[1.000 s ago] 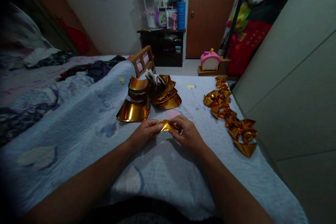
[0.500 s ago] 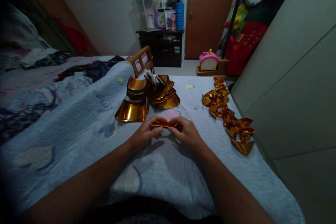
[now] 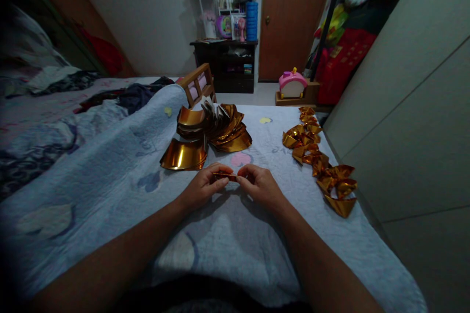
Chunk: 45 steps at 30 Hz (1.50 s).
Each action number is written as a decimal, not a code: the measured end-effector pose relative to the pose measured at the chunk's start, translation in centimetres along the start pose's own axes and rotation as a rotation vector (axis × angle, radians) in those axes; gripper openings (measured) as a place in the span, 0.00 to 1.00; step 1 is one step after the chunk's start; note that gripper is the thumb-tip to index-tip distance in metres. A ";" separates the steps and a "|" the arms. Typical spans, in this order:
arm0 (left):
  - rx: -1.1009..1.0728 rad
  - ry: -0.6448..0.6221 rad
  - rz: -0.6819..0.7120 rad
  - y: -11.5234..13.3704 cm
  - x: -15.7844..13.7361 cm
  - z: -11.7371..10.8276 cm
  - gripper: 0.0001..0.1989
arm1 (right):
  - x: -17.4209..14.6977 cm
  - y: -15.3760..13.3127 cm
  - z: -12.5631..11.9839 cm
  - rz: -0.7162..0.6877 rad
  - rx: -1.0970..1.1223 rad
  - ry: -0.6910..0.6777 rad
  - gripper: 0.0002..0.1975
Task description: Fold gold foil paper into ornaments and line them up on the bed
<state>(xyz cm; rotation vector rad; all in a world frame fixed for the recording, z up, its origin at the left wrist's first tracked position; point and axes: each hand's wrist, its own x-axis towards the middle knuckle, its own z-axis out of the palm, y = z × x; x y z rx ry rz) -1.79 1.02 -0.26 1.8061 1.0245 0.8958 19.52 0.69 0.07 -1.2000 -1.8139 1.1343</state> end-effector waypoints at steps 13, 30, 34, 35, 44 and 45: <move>-0.162 0.029 0.010 0.0 -0.4 -0.7 0.21 | 0.0 -0.2 -0.3 0.148 0.144 -0.125 0.08; -0.724 -0.255 -0.288 -0.3 -0.1 -1.5 0.18 | -0.4 -0.6 -0.7 0.462 0.609 -0.426 0.11; -0.770 -0.195 -0.317 -0.5 0.0 -1.4 0.20 | -0.4 -0.7 -0.8 0.373 0.646 -0.293 0.19; -0.788 -0.170 -0.326 -0.6 0.0 -1.3 0.21 | -0.3 -0.7 -0.9 0.351 0.660 -0.257 0.18; -0.925 0.028 -0.381 -0.9 0.5 -1.0 0.22 | -0.3 -0.6 -2.0 0.233 0.738 -0.196 0.22; -0.925 0.030 -0.384 -0.8 0.5 -0.9 0.22 | -0.3 -0.6 -2.0 0.226 0.722 -0.195 0.22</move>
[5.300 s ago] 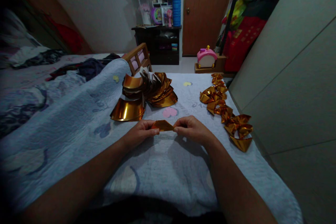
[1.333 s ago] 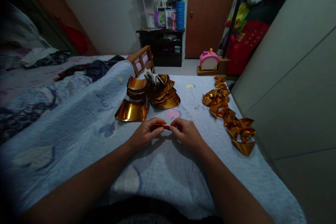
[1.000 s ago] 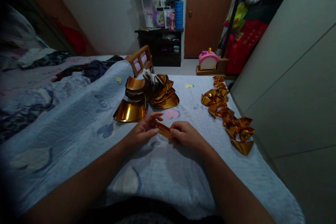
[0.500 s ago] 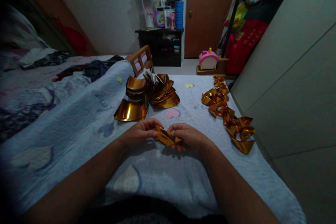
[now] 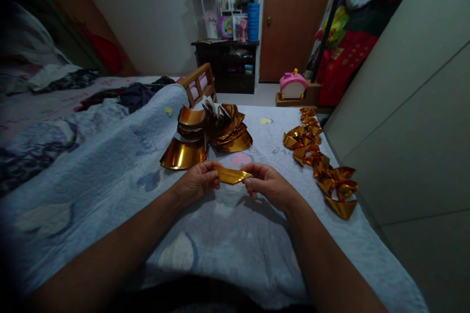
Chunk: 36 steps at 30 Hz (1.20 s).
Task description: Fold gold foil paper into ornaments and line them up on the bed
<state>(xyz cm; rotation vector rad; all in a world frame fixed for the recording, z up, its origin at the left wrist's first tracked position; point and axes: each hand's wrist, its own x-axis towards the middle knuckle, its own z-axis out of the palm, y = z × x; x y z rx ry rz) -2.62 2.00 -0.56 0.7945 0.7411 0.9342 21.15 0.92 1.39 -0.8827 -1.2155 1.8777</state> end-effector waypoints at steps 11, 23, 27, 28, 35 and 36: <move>0.058 -0.048 0.047 -0.1 -0.4 0.3 0.20 | 0.2 0.6 -0.7 0.029 -0.015 0.063 0.19; 0.137 -0.123 0.030 -0.4 -0.3 -0.4 0.20 | 0.2 1.0 -0.4 0.017 0.039 -0.041 0.17; 0.149 -0.115 0.017 -0.4 -0.3 -0.3 0.21 | 0.2 1.1 -0.5 0.038 0.074 -0.037 0.17; 0.141 -0.112 0.019 -0.4 -0.3 -0.2 0.22 | 0.2 1.1 -0.5 0.042 0.080 -0.038 0.17; 0.127 -0.122 0.018 -0.2 -0.3 0.1 0.21 | 0.4 1.4 -0.8 0.030 0.098 -0.047 0.16; 0.125 -0.122 0.020 -0.3 -0.3 0.0 0.21 | 0.4 1.4 -0.8 0.030 0.097 -0.054 0.16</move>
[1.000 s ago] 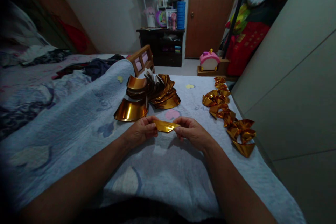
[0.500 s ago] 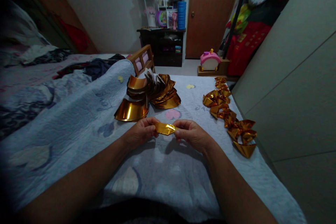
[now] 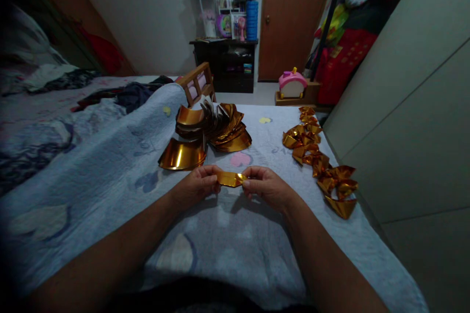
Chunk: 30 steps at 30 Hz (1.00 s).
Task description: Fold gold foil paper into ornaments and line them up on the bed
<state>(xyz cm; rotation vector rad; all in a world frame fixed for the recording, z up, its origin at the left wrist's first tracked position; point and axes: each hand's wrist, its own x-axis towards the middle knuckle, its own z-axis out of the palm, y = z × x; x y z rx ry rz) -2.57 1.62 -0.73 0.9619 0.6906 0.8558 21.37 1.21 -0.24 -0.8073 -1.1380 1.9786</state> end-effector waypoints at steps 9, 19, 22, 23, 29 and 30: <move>0.017 -0.005 -0.034 -0.3 0.0 -0.2 0.22 | -0.1 0.2 -0.2 0.003 -0.025 -0.013 0.16; 0.104 0.015 -0.038 -0.3 -0.1 -0.4 0.22 | -0.1 0.0 -0.4 -0.007 -0.085 -0.038 0.16; 0.127 0.015 -0.038 -0.3 -0.2 -0.6 0.22 | -0.1 0.0 -0.3 -0.007 -0.107 -0.061 0.15; 0.135 0.013 -0.038 -0.3 -0.2 -0.6 0.22 | -0.1 0.0 -0.3 -0.004 -0.110 -0.066 0.15; 0.090 -0.016 -0.013 -0.1 -0.3 -0.3 0.19 | 0.0 0.2 -0.1 0.007 -0.107 -0.062 0.16; 0.082 -0.025 -0.012 -0.1 -0.3 -0.2 0.19 | 0.0 0.2 0.0 0.008 -0.107 -0.060 0.16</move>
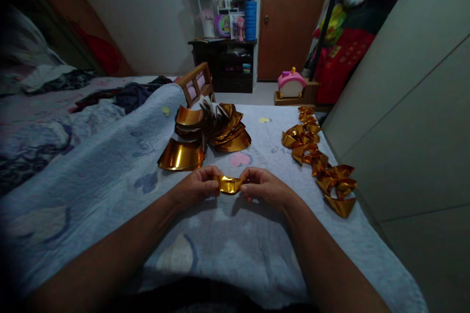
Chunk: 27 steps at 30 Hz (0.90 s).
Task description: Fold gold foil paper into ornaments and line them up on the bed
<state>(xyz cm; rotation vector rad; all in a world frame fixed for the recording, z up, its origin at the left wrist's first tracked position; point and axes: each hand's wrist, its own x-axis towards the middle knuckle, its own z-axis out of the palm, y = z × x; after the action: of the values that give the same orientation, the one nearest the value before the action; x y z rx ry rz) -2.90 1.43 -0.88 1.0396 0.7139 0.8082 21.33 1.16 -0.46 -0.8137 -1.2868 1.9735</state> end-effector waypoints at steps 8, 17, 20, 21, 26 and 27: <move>-0.090 -0.008 0.022 -0.1 0.2 -0.1 0.19 | -0.1 -0.3 -0.2 -0.001 -0.041 0.022 0.16; -0.097 0.042 0.033 -0.1 0.4 0.0 0.20 | -0.1 -0.3 -0.3 -0.078 -0.079 0.053 0.15; -0.094 0.069 0.044 0.0 0.3 0.2 0.20 | -0.1 -0.3 -0.3 -0.090 -0.104 0.062 0.14; -0.091 0.076 0.049 0.1 0.3 0.2 0.20 | -0.1 -0.3 -0.3 -0.093 -0.116 0.066 0.14; -0.064 0.095 0.048 0.1 0.3 0.3 0.20 | -0.1 -0.4 -0.4 -0.117 -0.157 0.083 0.14; -0.056 0.096 0.047 0.1 0.3 0.3 0.20 | -0.1 -0.4 -0.3 -0.120 -0.159 0.086 0.14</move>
<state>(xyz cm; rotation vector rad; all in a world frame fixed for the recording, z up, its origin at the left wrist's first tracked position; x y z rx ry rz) -2.49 1.58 -0.70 0.9749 0.7466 0.9192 21.72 1.40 -0.22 -0.8666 -1.4214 1.7406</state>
